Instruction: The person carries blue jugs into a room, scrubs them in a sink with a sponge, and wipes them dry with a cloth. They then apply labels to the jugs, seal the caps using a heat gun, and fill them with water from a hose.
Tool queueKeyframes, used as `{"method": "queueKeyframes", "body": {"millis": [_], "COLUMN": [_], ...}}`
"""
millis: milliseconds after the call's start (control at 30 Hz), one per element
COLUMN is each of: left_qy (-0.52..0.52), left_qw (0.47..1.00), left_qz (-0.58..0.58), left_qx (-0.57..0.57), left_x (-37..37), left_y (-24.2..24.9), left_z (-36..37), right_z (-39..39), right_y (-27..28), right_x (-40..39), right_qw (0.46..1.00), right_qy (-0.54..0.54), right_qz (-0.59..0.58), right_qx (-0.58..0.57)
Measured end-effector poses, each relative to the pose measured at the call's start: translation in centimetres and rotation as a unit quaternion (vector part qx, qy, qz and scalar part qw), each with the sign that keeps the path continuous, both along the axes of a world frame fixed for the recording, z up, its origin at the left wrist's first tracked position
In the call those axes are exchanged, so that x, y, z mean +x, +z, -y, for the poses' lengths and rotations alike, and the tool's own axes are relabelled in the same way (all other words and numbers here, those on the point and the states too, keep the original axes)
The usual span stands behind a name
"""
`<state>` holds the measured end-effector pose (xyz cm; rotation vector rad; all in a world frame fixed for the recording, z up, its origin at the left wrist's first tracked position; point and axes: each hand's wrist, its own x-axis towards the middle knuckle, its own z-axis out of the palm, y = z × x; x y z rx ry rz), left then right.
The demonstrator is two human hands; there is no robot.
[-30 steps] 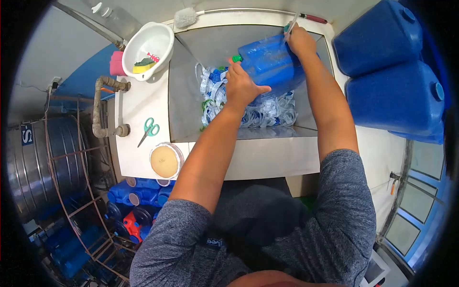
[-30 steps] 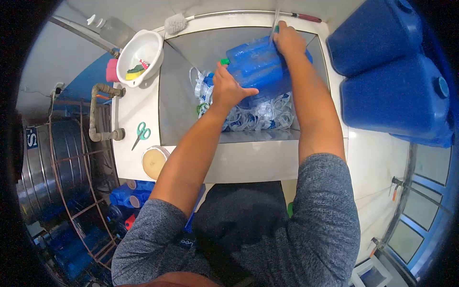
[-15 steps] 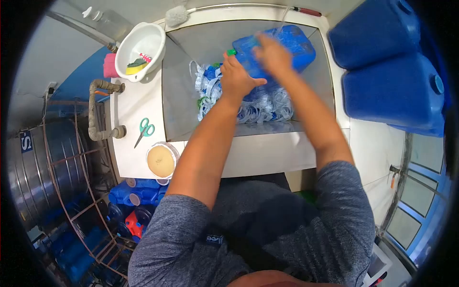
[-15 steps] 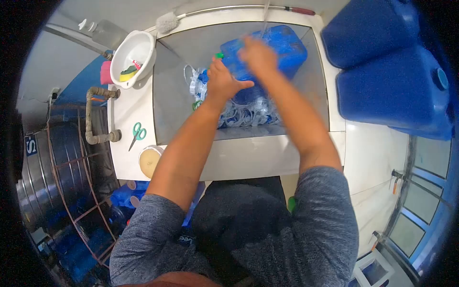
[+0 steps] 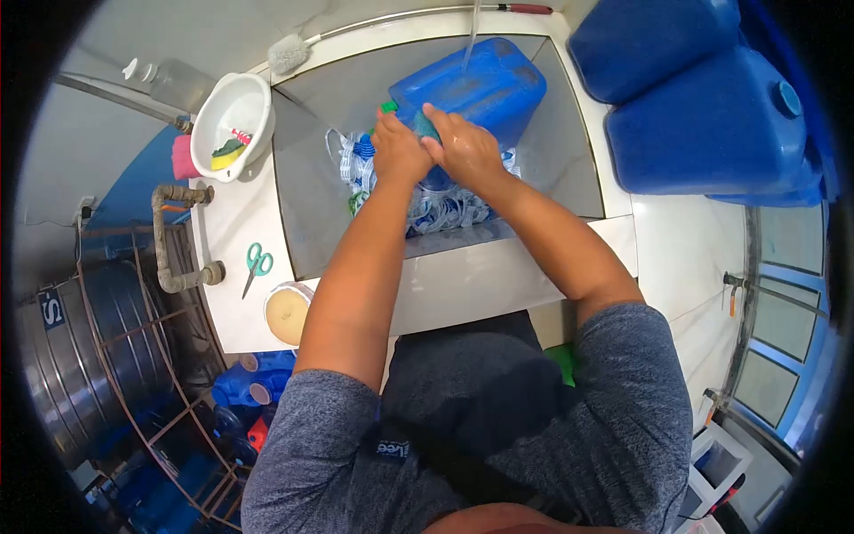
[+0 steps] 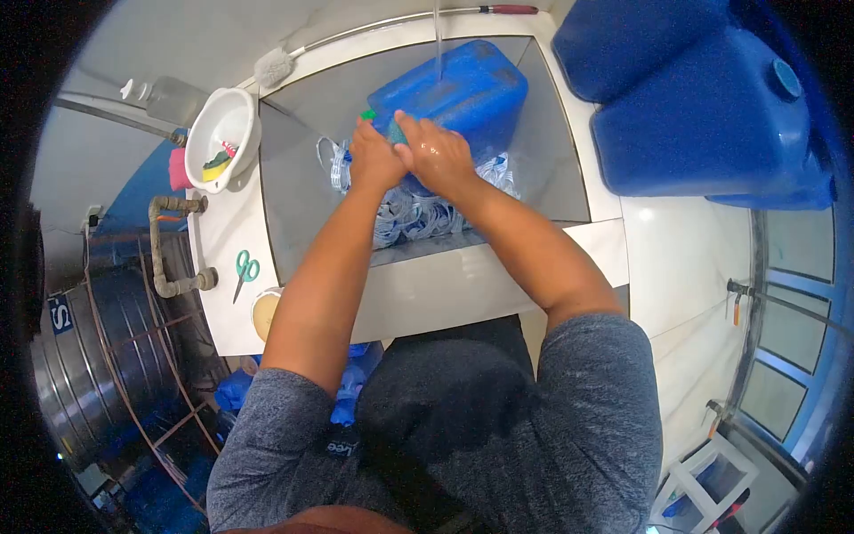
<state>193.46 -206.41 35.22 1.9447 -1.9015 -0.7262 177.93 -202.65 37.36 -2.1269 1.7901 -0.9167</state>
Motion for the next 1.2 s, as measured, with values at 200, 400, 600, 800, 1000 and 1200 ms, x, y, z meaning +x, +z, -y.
{"method": "queueKeyframes", "body": {"millis": [200,400,600,800,1000,1200], "left_qy": [-0.036,-0.034,-0.041,-0.035,-0.04,-0.042], "left_qw": [0.997,0.998,0.998,0.999,0.999,0.998], "left_qz": [0.06,0.042,0.05,0.031,0.022,0.039], "left_qx": [0.022,-0.041,-0.009,-0.019,-0.022,0.001], "left_x": [-0.9,-0.5,-1.0,0.5,-0.3,-0.3], "left_y": [3.8,1.1,3.4,2.5,2.2,2.7], "left_z": [-1.6,-0.6,-2.6,-2.1,-1.7,-0.6], "right_z": [8.3,6.4,13.1,7.1,12.3,4.9], "right_y": [2.7,1.7,2.5,1.2,2.1,1.8], "right_x": [-11.0,-2.2,-6.2,4.1,-6.8,1.0], "right_qw": [0.964,0.99,0.974,0.984,0.976,0.982], "right_qy": [-0.223,-0.074,-0.164,0.088,-0.13,0.025], "right_qz": [-0.062,-0.03,-0.112,-0.082,-0.11,-0.125], "right_qx": [0.127,0.12,0.11,0.129,0.132,0.141]}}
